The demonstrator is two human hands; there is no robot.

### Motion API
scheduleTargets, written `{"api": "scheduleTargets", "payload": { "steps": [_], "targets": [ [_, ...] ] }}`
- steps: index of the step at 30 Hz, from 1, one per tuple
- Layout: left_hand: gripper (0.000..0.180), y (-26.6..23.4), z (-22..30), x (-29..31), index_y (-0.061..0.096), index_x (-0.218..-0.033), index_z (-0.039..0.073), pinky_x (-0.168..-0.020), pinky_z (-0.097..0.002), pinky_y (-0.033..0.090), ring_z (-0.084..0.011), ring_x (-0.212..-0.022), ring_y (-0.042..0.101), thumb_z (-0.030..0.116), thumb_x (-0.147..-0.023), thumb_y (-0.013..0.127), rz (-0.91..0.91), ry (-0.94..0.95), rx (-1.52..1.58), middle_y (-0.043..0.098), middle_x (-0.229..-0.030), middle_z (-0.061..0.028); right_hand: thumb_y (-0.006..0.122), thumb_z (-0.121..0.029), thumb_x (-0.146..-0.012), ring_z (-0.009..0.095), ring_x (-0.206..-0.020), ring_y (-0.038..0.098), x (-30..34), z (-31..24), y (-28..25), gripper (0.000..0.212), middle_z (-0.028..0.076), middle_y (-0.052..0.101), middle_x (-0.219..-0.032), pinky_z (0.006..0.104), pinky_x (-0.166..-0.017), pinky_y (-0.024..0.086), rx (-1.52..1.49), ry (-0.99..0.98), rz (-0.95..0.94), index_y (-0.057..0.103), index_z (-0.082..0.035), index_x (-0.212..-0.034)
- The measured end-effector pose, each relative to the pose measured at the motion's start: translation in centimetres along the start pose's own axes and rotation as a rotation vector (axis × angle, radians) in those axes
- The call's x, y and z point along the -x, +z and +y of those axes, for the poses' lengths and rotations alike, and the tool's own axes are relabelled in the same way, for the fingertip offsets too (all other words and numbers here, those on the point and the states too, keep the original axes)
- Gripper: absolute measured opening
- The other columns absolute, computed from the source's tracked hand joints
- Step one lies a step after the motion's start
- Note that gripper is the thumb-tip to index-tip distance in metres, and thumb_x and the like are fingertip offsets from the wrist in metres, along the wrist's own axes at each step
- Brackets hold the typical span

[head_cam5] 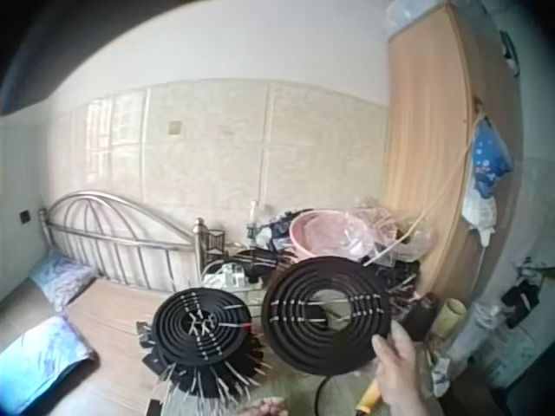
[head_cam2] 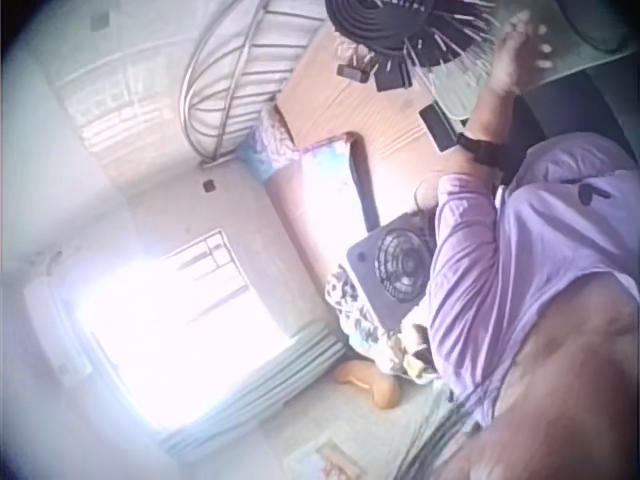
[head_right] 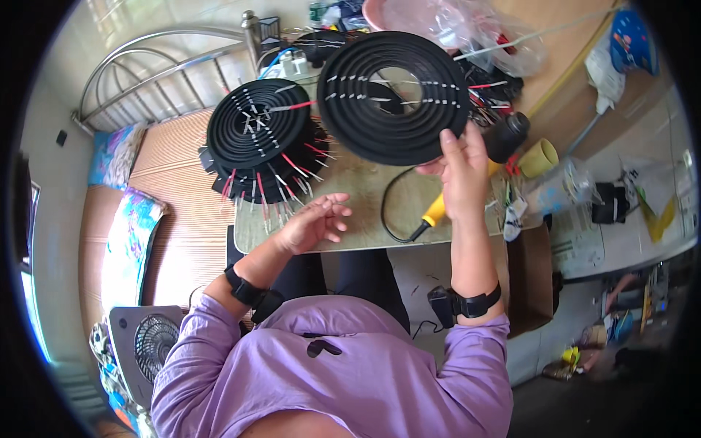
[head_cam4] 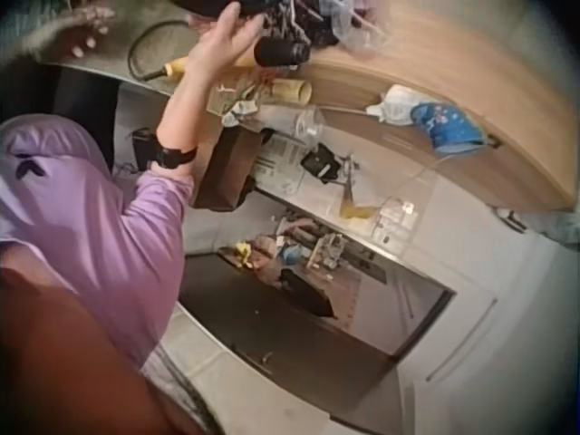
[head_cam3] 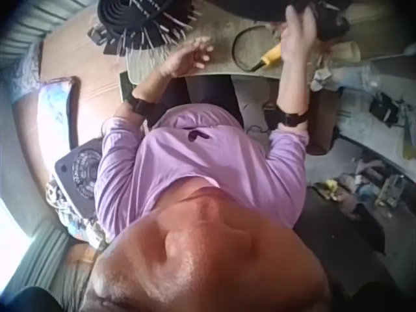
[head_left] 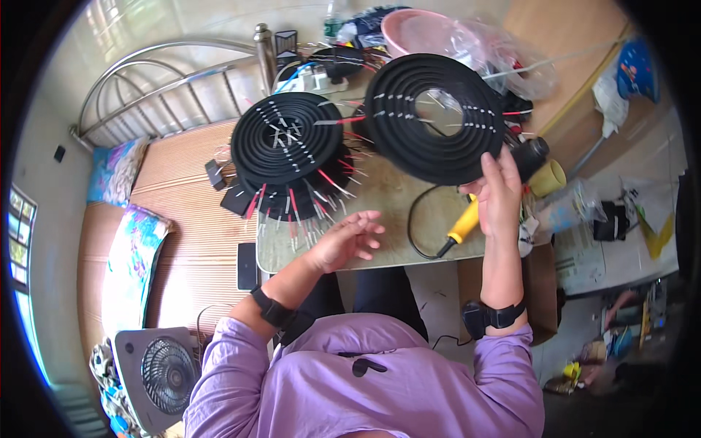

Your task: Assembling circular heating elements by connecting wires and using a heat gun.

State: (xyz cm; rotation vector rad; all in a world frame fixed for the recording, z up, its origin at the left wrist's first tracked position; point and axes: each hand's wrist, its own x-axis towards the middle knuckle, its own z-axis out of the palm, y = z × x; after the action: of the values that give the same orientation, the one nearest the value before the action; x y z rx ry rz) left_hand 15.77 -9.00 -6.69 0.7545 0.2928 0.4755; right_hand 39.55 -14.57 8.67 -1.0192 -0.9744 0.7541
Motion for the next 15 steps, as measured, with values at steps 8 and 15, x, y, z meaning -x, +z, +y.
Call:
{"api": "scheduleTargets", "payload": {
  "steps": [8, 15],
  "targets": [
    [0.039, -1.1, -0.7, 0.2, 0.036, -0.126, 0.007, -0.072, -0.0304, 0.051, -0.0145, -0.087, 0.057, 0.024, -0.091, 0.045, -0.051, 0.011, 0.044, 0.054, -0.107, -0.0067, 0.054, -0.005, -0.084, 0.009, -0.074, 0.057, -3.6, 1.2, 9.9, 0.022, 0.004, 0.058, -0.096, 0.0225, -0.052, 0.048, 0.090, -0.346, 0.001, 0.049, -0.002, -0.105],
    [0.039, -1.5, -0.6, 0.1, 0.037, -0.125, 0.006, -0.074, -0.0301, 0.051, -0.0136, -0.089, 0.056, 0.022, -0.091, 0.046, -0.103, 0.006, 0.104, 0.053, -0.108, -0.0068, 0.062, 0.004, -0.061, 0.020, -0.077, 0.054, -4.8, 3.4, 16.9, 0.028, 0.005, 0.055, -0.082, 0.0314, -0.067, 0.044, 0.850, -1.005, -0.188, 0.057, -0.007, -0.085]
  ]
}}
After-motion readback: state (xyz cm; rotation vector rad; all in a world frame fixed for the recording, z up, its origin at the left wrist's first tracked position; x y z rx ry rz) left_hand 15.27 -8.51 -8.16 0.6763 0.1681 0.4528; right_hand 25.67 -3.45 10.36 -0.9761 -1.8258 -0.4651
